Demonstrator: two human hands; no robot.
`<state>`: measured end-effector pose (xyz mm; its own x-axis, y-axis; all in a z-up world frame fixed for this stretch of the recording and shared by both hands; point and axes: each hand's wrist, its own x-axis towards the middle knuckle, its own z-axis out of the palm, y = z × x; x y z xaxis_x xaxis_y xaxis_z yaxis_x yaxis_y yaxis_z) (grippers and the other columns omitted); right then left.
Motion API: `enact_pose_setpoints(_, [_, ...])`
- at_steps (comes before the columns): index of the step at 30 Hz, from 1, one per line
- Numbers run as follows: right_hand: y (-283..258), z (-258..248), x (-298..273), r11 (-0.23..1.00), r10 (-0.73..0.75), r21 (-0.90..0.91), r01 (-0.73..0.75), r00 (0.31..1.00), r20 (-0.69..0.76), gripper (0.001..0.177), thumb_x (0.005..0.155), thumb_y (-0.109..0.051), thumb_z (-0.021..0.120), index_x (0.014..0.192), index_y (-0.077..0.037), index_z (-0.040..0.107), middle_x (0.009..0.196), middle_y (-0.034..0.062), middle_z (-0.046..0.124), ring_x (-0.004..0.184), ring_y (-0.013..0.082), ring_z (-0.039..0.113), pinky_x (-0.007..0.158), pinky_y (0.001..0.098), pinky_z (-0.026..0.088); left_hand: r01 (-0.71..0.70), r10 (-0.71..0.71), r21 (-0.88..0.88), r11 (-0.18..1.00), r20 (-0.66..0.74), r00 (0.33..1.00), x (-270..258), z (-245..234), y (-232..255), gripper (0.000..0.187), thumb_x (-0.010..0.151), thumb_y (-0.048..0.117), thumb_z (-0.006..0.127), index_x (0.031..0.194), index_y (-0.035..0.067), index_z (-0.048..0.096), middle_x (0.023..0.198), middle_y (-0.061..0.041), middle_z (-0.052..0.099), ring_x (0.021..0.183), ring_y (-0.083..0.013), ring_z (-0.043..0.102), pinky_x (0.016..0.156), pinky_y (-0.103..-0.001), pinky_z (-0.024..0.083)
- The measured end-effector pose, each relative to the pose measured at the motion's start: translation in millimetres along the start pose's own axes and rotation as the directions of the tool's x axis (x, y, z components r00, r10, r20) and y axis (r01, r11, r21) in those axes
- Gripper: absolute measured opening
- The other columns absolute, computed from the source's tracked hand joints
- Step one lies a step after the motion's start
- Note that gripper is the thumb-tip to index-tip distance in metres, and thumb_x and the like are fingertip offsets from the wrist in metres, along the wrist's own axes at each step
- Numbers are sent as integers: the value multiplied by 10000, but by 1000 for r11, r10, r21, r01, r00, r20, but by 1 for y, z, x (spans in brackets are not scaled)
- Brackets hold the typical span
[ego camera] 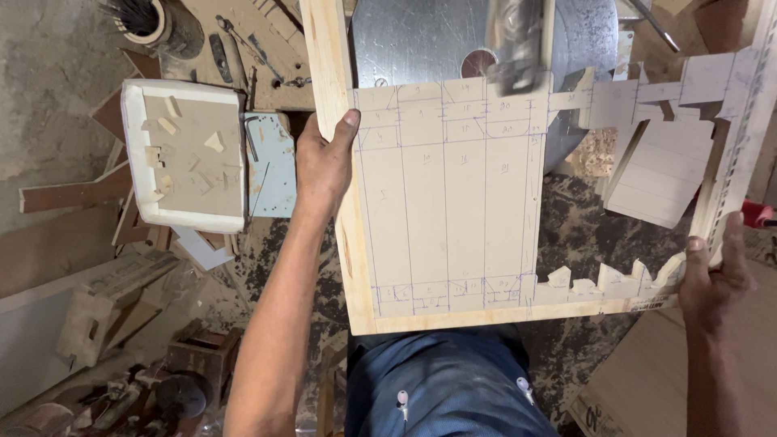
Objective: The person uses a miter saw to cut a large wooden frame with pre-drawn markings. They repeatedly position the frame, lower the saw blade to make cuts, and reposition the piece to complete the cuts along the marked lines.
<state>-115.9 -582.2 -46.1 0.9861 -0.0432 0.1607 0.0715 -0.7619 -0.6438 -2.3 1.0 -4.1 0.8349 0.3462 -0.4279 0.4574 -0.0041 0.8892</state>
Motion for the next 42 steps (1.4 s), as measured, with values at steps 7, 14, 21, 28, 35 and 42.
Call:
enact_pose_setpoints(7, [-6, -14, -6, 955, 264, -141, -261, 964, 1, 480, 1208, -21, 642, 1635, 33, 430, 1070, 160, 707, 762, 105, 601, 645, 242, 483, 38, -39, 46, 998, 15, 999, 6, 5, 1, 638, 977, 429, 617, 1374, -65, 537, 1214, -206, 716, 1131, -256, 715, 970, -347, 569])
enact_pose_setpoints(14, [15, -8, -10, 990, 109, -86, -109, 994, 1, 476, 1179, 28, 611, 1613, 57, 418, 1449, 214, 669, 1086, 148, 677, 879, 224, 550, -17, 18, -41, 999, 34, 999, 7, 0, 1, 588, 993, 362, 633, 1376, -75, 548, 1253, -200, 714, 1178, -252, 687, 1012, -348, 529])
enact_pose_setpoints(21, [5, -7, -1, 984, 143, -111, -143, 990, -5, 486, 1162, 68, 600, 1612, 57, 419, 1402, 212, 676, 1081, 158, 667, 899, 256, 554, -22, 24, -64, 998, 38, 999, 10, 3, -2, 595, 998, 361, 628, 1383, -82, 535, 1271, -212, 701, 1191, -251, 682, 1024, -347, 533])
enact_pose_setpoints(28, [-9, -5, 5, 978, 198, -74, -197, 980, 0, 511, 1172, 49, 588, 1656, 12, 429, 1271, 200, 703, 945, 136, 653, 774, 236, 534, -3, 4, -35, 999, 28, 1000, 12, 2, 7, 617, 988, 385, 629, 1381, -78, 523, 1247, -217, 707, 1153, -251, 699, 996, -352, 552])
enact_pose_setpoints(35, [-21, 0, 5, 987, 47, -154, -50, 999, -20, 486, 1158, 70, 591, 1611, 52, 415, 1324, 289, 674, 930, 189, 697, 732, 273, 538, 49, -49, 5, 999, 9, 999, 13, 2, 16, 594, 980, 396, 631, 1340, -68, 547, 1189, -199, 724, 1093, -227, 714, 951, -334, 561])
enact_pose_setpoints(42, [-40, -3, 13, 900, 431, -54, -432, 902, -18, 564, 1069, -81, 561, 1614, -38, 427, 1219, 200, 692, 558, 129, 555, 429, 263, 456, 20, -20, 11, 1000, 5, 1000, 12, 2, 18, 563, 993, 376, 618, 1334, -67, 547, 1180, -191, 728, 1085, -220, 717, 945, -324, 556])
